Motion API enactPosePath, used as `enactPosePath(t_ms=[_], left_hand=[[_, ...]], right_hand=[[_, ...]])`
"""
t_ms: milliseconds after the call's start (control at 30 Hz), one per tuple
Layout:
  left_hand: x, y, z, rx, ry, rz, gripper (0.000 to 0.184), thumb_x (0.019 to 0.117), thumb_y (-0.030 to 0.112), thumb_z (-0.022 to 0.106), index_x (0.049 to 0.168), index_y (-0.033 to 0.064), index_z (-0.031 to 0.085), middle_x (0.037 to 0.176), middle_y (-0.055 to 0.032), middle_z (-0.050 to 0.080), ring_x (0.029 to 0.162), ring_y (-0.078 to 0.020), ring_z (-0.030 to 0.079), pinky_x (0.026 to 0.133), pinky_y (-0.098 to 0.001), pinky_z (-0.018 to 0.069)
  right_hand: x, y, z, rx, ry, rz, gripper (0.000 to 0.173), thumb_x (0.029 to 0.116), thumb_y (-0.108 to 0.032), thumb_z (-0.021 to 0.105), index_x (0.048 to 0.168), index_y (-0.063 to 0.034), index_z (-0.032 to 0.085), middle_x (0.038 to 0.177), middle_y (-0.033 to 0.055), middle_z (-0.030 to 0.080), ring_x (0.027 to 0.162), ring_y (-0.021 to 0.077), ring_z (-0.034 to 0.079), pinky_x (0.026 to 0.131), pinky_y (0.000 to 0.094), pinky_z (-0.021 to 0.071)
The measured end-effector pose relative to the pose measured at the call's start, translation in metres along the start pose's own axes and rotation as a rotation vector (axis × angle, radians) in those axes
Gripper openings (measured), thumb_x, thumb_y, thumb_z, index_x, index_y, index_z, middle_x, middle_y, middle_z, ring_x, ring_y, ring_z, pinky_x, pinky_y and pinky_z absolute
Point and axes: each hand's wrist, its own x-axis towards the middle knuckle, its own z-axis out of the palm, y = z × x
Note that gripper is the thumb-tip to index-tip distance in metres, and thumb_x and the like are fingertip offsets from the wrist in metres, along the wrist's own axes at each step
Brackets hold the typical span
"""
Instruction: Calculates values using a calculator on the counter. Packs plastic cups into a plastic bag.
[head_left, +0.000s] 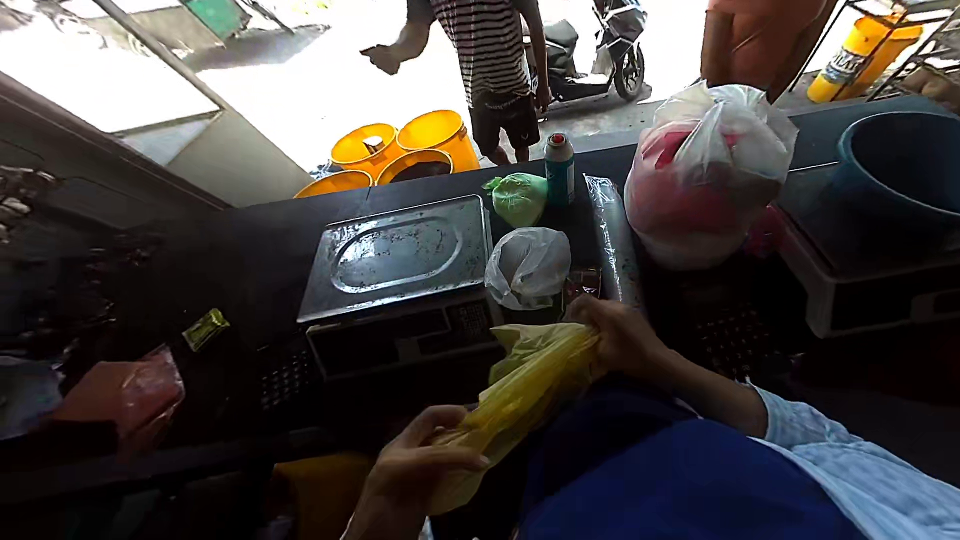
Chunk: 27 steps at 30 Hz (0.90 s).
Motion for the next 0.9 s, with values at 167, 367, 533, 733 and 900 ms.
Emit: enactPosePath(t_ms=[167,367,533,733,900], left_hand=[[0.014,0.016,0.029,0.707,0.133,-0.485,0.028,0.0975,-0.002,0.05,0.107,0.0005,0.076,0.119,-0.0223,0.07,0.109,-0.0432,0.068,0.091,-0.0642,0.053],[0.038,0.004,0.037,0.888,0.604,-0.721,0.053,0.0915,0.019,0.076,0.129,-0.0146,0.059,0.133,-0.0401,0.054,0.118,-0.0571,0.058,0.098,-0.0672,0.0469],[0.021,-0.011,0.038,0.812,0.371,-0.798,0.044,0.0916,0.003,0.07,0.133,-0.0091,0.059,0.13,-0.0377,0.059,0.119,-0.0556,0.059,0.098,-0.0696,0.0462],[0.032,-0.014,0.064,0.689,0.292,-0.574,0.037,0.0863,-0.005,0.07,0.124,-0.004,0.069,0.148,-0.0335,0.047,0.124,-0.0483,0.06,0.097,-0.058,0.0532],[0.053,-0.003,0.059,0.617,0.231,-0.553,0.042,0.0848,-0.004,0.068,0.127,-0.007,0.065,0.141,-0.0325,0.054,0.122,-0.0443,0.062,0.099,-0.0565,0.0523]], right_hand=[[0.005,0.012,0.007,0.105,0.06,0.117,0.032,0.0858,0.002,0.063,0.118,0.0034,0.065,0.091,0.0176,0.069,0.083,0.0307,0.068,0.076,0.0486,0.0553],[-0.01,0.002,0.035,0.245,-0.243,-0.204,0.028,0.0872,-0.001,0.071,0.114,0.0051,0.066,0.092,0.0217,0.072,0.084,0.0357,0.071,0.077,0.0549,0.0568],[0.015,0.072,0.007,-0.121,0.121,0.242,0.052,0.0984,-0.037,0.066,0.134,0.0006,0.062,0.122,0.0252,0.066,0.112,0.0404,0.065,0.096,0.0566,0.0519],[0.035,0.116,0.001,-0.01,-0.05,0.771,0.107,0.0912,-0.034,0.077,0.166,-0.0166,0.003,0.144,0.0315,0.05,0.125,0.0456,0.058,0.104,0.0588,0.0458],[-0.041,0.106,-0.056,0.528,0.078,0.402,0.104,0.075,-0.039,0.078,0.161,-0.0163,0.024,0.143,0.0091,0.054,0.119,0.0132,0.061,0.097,0.0337,0.055]])
